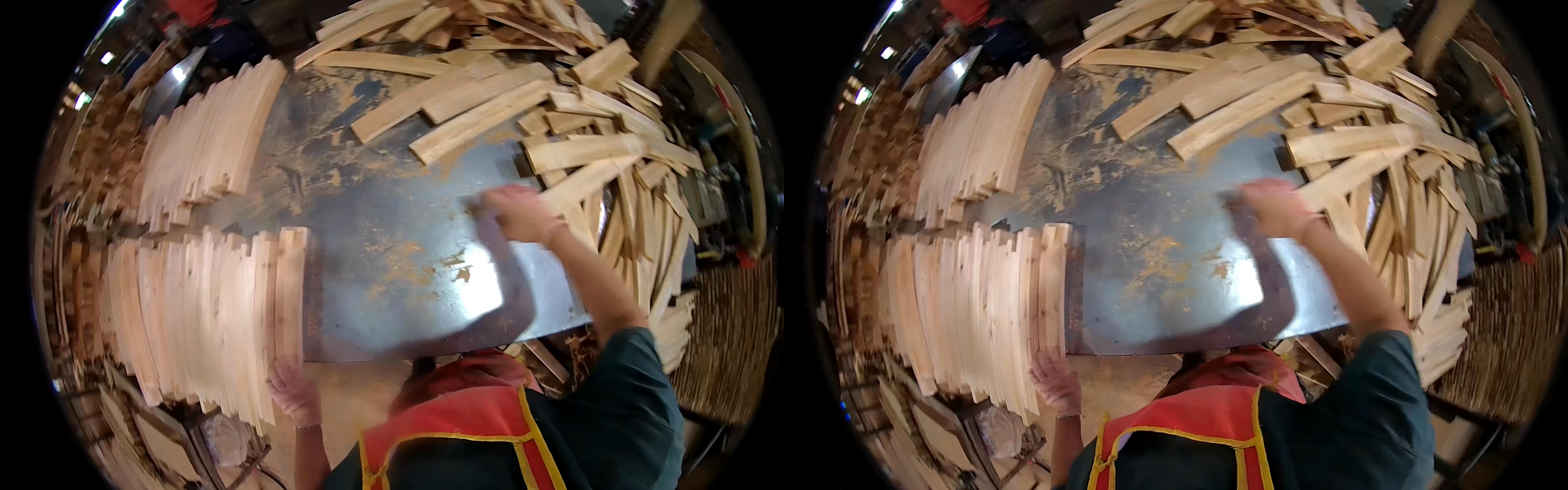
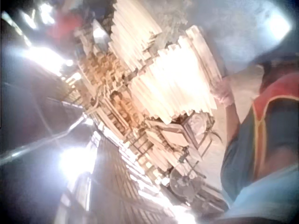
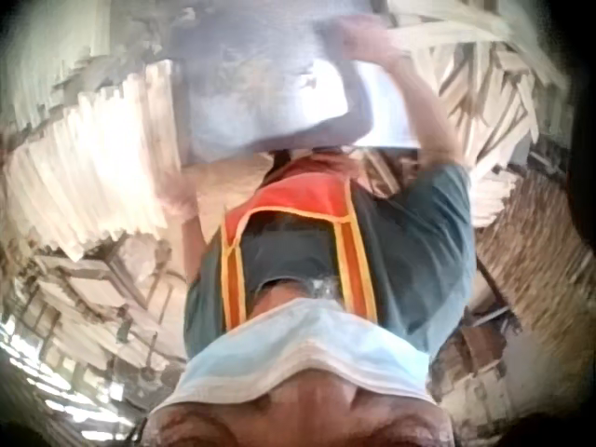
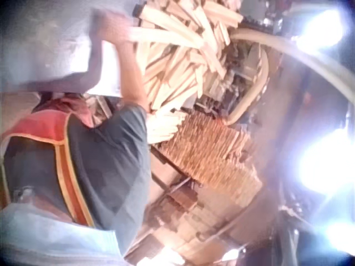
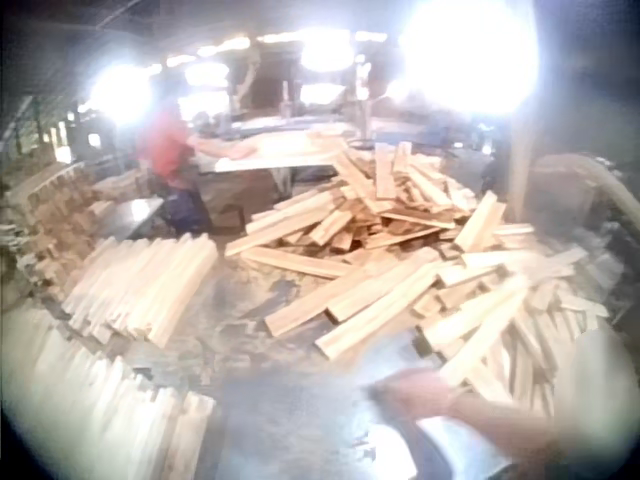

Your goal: The person repeatedly picks up wooden planks from a large pile on a metal table and stacks them into neat rows. The person handles the planks by hand, moving them from the disorganized pile to the organized stack.

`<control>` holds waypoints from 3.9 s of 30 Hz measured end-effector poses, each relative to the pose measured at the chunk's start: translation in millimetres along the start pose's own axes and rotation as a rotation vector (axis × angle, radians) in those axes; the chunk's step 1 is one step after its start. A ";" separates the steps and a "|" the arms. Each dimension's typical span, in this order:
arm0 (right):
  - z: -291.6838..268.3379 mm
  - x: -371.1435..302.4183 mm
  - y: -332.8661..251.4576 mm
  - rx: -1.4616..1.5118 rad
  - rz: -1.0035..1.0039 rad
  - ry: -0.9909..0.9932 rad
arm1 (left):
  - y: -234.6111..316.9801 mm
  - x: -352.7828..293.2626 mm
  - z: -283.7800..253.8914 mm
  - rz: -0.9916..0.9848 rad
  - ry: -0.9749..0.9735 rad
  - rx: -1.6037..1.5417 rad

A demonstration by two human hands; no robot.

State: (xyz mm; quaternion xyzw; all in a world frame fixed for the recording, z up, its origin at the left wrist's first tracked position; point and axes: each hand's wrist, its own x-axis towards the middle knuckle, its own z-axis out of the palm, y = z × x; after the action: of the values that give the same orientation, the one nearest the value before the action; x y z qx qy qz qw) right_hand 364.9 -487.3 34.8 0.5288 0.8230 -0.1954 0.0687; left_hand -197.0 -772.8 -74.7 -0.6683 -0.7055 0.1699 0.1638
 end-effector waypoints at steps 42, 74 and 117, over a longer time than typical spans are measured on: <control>115.7 184.4 -305.2 0.831 -0.120 -0.112 | 81.1 152.8 -103.4 -0.329 -0.556 -0.592; 83.7 -48.1 99.1 1.970 0.537 1.024 | 205.8 134.5 -72.8 -0.301 0.021 -0.584; 88.2 -68.3 199.2 1.059 0.810 1.281 | 328.4 111.5 -180.1 0.280 -0.030 -0.768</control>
State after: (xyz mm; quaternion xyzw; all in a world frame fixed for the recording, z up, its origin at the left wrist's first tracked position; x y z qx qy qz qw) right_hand 564.9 -507.1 -73.6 0.7459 0.2594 -0.1773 -0.5873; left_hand 171.0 -641.6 -64.8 -0.7678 -0.6222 -0.0755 -0.1328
